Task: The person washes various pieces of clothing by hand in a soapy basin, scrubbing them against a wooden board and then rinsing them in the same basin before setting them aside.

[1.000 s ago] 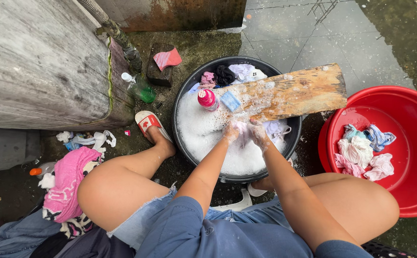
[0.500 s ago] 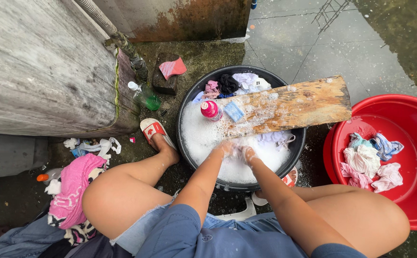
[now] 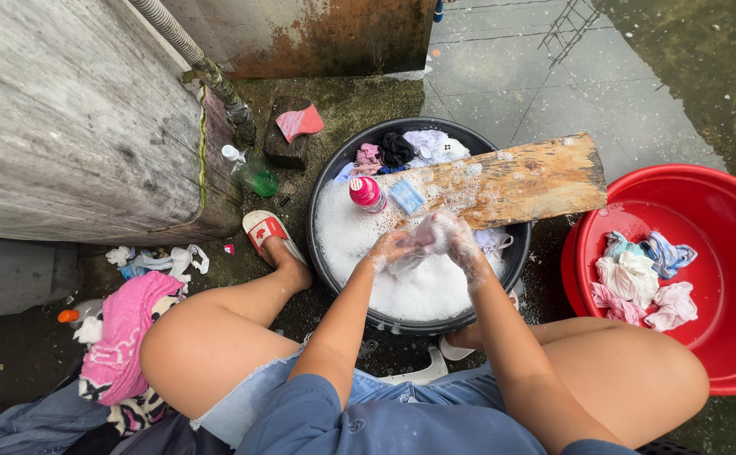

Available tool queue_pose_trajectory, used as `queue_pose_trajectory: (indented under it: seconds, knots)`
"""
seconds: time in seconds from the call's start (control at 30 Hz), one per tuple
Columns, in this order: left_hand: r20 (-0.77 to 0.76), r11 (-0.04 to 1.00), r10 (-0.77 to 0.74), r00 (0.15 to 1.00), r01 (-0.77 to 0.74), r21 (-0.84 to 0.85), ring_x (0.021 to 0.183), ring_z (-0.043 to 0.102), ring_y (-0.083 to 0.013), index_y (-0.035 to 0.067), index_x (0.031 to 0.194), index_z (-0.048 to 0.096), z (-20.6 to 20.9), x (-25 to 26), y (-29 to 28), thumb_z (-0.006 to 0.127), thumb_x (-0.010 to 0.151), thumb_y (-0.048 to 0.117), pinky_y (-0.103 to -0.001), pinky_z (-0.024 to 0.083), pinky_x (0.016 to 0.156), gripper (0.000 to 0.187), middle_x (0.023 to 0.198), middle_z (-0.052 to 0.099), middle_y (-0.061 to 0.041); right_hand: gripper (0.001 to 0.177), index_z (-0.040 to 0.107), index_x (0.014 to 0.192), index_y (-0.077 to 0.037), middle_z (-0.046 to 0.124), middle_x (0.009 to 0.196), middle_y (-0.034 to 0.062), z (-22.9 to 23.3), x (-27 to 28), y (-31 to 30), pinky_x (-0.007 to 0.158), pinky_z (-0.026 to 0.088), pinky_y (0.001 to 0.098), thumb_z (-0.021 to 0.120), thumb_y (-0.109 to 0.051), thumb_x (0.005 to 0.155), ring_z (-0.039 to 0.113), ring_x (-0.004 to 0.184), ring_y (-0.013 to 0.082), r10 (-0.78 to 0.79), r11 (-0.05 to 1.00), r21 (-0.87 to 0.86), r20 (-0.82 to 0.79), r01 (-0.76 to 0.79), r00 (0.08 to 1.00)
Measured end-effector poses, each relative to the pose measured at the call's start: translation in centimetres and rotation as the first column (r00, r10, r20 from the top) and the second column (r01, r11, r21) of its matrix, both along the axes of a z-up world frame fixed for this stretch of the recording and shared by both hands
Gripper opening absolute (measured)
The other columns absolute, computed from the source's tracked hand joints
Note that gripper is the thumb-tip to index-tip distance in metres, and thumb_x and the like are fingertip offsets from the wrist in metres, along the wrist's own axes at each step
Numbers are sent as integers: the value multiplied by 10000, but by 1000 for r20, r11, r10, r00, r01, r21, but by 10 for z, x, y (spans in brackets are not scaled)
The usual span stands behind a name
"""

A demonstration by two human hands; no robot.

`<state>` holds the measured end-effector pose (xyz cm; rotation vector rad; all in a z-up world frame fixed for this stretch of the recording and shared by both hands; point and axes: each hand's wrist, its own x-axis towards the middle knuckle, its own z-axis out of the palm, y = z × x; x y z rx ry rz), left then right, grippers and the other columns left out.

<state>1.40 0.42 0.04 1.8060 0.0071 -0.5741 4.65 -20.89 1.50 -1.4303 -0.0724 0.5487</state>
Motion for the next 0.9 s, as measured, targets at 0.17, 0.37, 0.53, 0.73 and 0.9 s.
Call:
queue_pose_trajectory:
  seconds: [0.17, 0.37, 0.53, 0.73, 0.9]
  knots:
    - [-70, 653, 566, 822, -498, -570, 741, 727, -259, 15, 969, 738, 39, -1, -63, 837, 866, 229, -418, 593, 637, 257, 882, 773, -113, 383, 583, 1116, 49, 619, 1020, 189, 0, -2, 35, 749, 607, 436, 623, -296, 952, 665, 862, 299, -373, 680, 479, -427, 556, 824]
    - [456, 839, 515, 726, -536, -95, 735, 751, -181, 72, 1113, 715, 24, 30, -62, 722, 781, 120, -294, 638, 622, 335, 901, 762, -51, 326, 616, 1127, 48, 671, 1041, 160, 34, -23, 60, 784, 625, 393, 609, -232, 959, 695, 898, 262, -302, 615, 595, -428, 517, 852]
    - [365, 804, 564, 740, -593, -40, 771, 741, -194, 117, 966, 776, 26, 6, -76, 704, 910, 304, -320, 624, 642, 208, 863, 773, -59, 356, 620, 1129, 44, 680, 1050, 170, 35, -21, 49, 787, 630, 393, 645, -250, 929, 699, 919, 277, -250, 776, 451, -421, 441, 872]
    - [322, 868, 299, 898, -397, 299, 809, 721, -290, 112, 989, 734, 9, 0, -4, 423, 1017, 518, -452, 603, 769, 512, 899, 737, -131, 396, 626, 1132, 39, 692, 1061, 182, 7, -5, 19, 790, 636, 394, 689, -272, 894, 703, 944, 294, -195, 974, 62, -270, 219, 943]
    - [-64, 716, -323, 944, 289, 635, 848, 700, -321, 69, 985, 711, -12, -35, 12, 466, 1021, 505, -472, 585, 842, 502, 933, 720, -163, 433, 630, 1134, 35, 702, 1070, 192, -24, -36, 25, 792, 641, 394, 725, -291, 865, 707, 965, 308, 40, 909, -389, -276, -150, 960]
